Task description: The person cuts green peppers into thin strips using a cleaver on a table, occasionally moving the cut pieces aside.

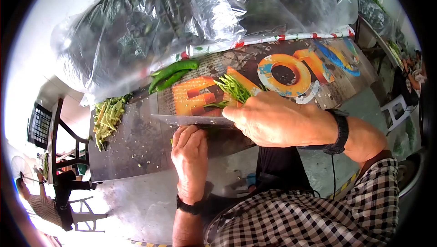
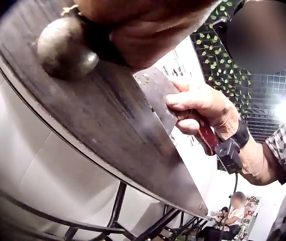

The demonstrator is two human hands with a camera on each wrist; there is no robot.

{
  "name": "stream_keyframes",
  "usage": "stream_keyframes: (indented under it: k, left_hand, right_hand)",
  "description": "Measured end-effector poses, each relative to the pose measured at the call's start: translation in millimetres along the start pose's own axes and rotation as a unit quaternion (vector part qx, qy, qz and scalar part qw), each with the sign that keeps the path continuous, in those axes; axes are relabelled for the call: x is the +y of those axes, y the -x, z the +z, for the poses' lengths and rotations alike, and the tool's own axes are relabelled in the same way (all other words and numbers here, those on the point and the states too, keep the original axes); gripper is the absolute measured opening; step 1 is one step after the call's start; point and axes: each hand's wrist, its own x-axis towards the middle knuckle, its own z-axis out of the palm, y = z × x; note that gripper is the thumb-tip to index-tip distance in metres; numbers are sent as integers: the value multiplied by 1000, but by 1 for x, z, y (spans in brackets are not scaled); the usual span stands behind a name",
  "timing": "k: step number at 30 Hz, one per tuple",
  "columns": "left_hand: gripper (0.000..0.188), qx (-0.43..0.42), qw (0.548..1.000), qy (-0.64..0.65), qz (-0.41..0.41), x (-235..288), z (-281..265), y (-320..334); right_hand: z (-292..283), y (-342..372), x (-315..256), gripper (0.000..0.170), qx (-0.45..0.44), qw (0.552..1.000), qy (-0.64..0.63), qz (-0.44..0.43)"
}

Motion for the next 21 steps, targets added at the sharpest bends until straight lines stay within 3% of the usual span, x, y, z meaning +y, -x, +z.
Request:
stream_keyframes:
  k: [2, 8, 11, 14, 15, 21]
  left_hand:
    - [13, -4, 1000, -4, -5, 1, -1, 1]
    - [13, -12, 1000, -12, -20, 5, -2, 0]
    - [13, -12, 999, -18, -24, 7, -2, 0]
    - [14, -19, 999, -23, -18, 4, -3, 2]
    - [14, -25, 999, -21, -20, 5, -3, 3]
    - [14, -23, 999, -20, -23, 4, -2, 5]
  right_hand:
    - [-1, -8, 1, 9, -31, 999, -8, 5]
    - [8, -24, 8, 8, 25, 997, -7, -71]
    - [14, -30, 8, 8, 35, 997, -8, -67]
    - [21, -25, 3, 9, 69, 995, 1, -75]
    - [26, -19, 3, 9, 129, 986, -12, -108]
    - [21, -24, 5, 9, 30, 998, 7, -56]
